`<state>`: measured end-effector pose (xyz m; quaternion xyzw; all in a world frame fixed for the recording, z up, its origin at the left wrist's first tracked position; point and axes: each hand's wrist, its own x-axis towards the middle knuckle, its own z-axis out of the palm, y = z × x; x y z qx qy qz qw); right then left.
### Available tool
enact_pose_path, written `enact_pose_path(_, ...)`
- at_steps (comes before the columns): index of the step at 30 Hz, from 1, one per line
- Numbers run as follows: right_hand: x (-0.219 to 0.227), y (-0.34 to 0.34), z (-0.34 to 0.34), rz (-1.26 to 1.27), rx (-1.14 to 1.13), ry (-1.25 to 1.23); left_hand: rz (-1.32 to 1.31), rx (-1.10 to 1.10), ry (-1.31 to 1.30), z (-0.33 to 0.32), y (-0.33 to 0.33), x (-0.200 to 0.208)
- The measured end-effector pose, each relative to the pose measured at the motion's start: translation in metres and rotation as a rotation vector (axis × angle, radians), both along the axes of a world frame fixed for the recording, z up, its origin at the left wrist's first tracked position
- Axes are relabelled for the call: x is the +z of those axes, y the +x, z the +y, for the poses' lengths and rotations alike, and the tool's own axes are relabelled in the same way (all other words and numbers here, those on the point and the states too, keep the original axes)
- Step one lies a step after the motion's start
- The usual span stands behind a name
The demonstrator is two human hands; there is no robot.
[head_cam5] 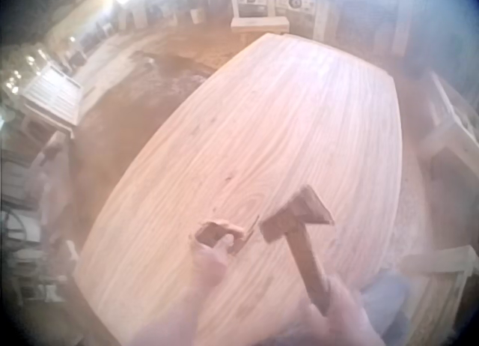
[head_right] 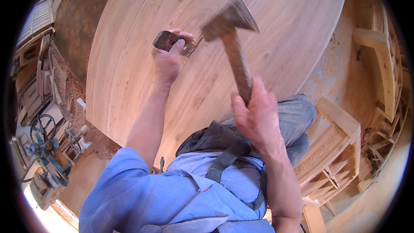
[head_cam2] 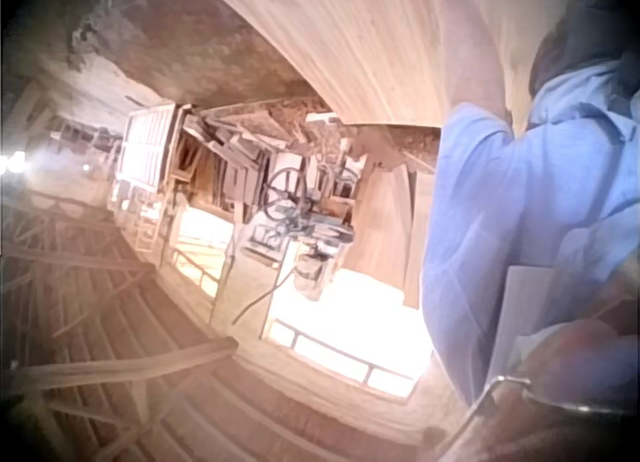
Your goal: The person uses a chisel and a mallet to carve a groove into a large, curved wooden surface. They repeatedly position the chisel and strike it with the mallet to remove wood shavings.
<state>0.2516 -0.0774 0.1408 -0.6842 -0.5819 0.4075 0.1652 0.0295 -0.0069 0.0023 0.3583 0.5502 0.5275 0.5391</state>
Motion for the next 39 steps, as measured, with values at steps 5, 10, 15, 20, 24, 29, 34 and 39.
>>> enact_pose_path(5, 0.034, -0.036, 0.039, -0.144, 0.327, 0.191, 0.097, -0.064, 0.043, -0.007, 0.005, -0.007)
enact_pose_path(10, 0.027, -0.031, 0.05, -0.329, 0.475, 0.012, 0.137, -0.092, 0.24, -0.017, 0.007, -0.02)
enact_pose_path(15, 0.004, 0.009, 0.003, -0.284, 0.137, 0.018, 0.079, -0.223, 0.119, -0.005, -0.008, -0.001)
enact_pose_path(20, -0.02, 0.046, -0.043, -0.316, -0.02, -0.167, 0.743, 0.218, 0.456, 0.002, -0.009, 0.026)
enact_pose_path(24, -0.029, 0.054, -0.057, -0.323, -0.03, -0.174, 0.426, 0.163, 0.318, 0.03, -0.017, 0.056)
enact_pose_path(29, -0.035, 0.048, -0.046, -0.215, -0.046, -0.156, 0.036, 0.036, 0.203, 0.027, 0.007, 0.029)
enact_pose_path(34, -0.034, 0.044, -0.047, -0.195, -0.031, -0.209, -0.005, 0.005, 0.144, 0.024, 0.018, 0.018)
enact_pose_path(39, -0.034, 0.043, -0.043, -0.189, -0.037, -0.217, 0.074, 0.007, 0.079, 0.014, 0.018, 0.018)
